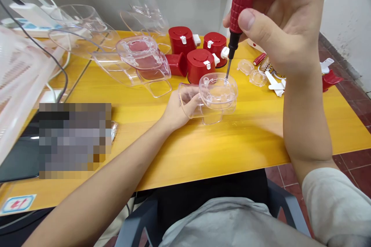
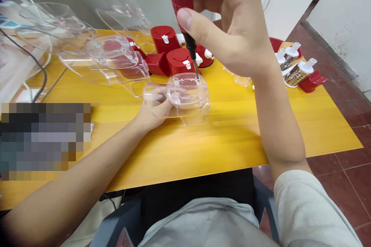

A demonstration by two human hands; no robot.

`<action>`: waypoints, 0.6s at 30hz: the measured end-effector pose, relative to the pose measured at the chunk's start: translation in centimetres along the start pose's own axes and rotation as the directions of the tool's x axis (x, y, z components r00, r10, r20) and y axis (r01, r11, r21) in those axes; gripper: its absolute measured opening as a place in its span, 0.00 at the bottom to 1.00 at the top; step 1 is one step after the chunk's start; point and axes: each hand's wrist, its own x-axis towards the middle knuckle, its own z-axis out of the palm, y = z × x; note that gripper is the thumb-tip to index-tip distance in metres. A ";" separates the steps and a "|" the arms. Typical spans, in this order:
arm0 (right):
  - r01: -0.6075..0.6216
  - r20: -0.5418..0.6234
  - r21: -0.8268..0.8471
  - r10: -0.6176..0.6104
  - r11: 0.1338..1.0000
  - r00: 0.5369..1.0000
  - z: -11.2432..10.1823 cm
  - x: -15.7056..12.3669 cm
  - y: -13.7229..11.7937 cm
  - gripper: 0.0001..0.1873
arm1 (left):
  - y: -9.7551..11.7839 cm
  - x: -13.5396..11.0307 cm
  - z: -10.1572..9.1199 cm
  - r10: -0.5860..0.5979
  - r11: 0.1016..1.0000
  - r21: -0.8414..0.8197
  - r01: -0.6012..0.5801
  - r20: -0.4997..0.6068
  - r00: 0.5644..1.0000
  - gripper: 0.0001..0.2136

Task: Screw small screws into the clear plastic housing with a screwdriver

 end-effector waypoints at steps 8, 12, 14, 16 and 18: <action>-0.060 -0.067 -0.048 0.057 0.997 0.996 -0.2 0.2 0.2 0.17 | 0.4 0.0 0.2 0.015 1.000 0.008 -0.014 -0.024 1.000 0.32; -0.006 0.001 0.002 0.006 1.000 1.000 -0.2 0.0 0.0 0.19 | 0.1 0.0 0.2 -0.016 1.000 -0.005 0.016 -0.028 0.999 0.32; 0.034 0.013 0.052 -0.035 0.998 0.999 -0.2 0.0 0.6 0.26 | 0.0 0.0 0.2 -0.019 1.000 -0.007 0.019 -0.021 1.000 0.31; 0.032 -0.008 0.052 -0.032 0.998 0.999 -0.2 0.0 1.5 0.28 | 0.0 0.0 0.2 -0.012 1.000 -0.001 0.012 -0.021 1.000 0.31; -0.009 -0.050 0.018 0.010 1.000 0.999 -0.2 0.1 2.1 0.31 | 0.0 0.1 0.2 -0.006 1.000 0.011 0.006 -0.025 1.000 0.32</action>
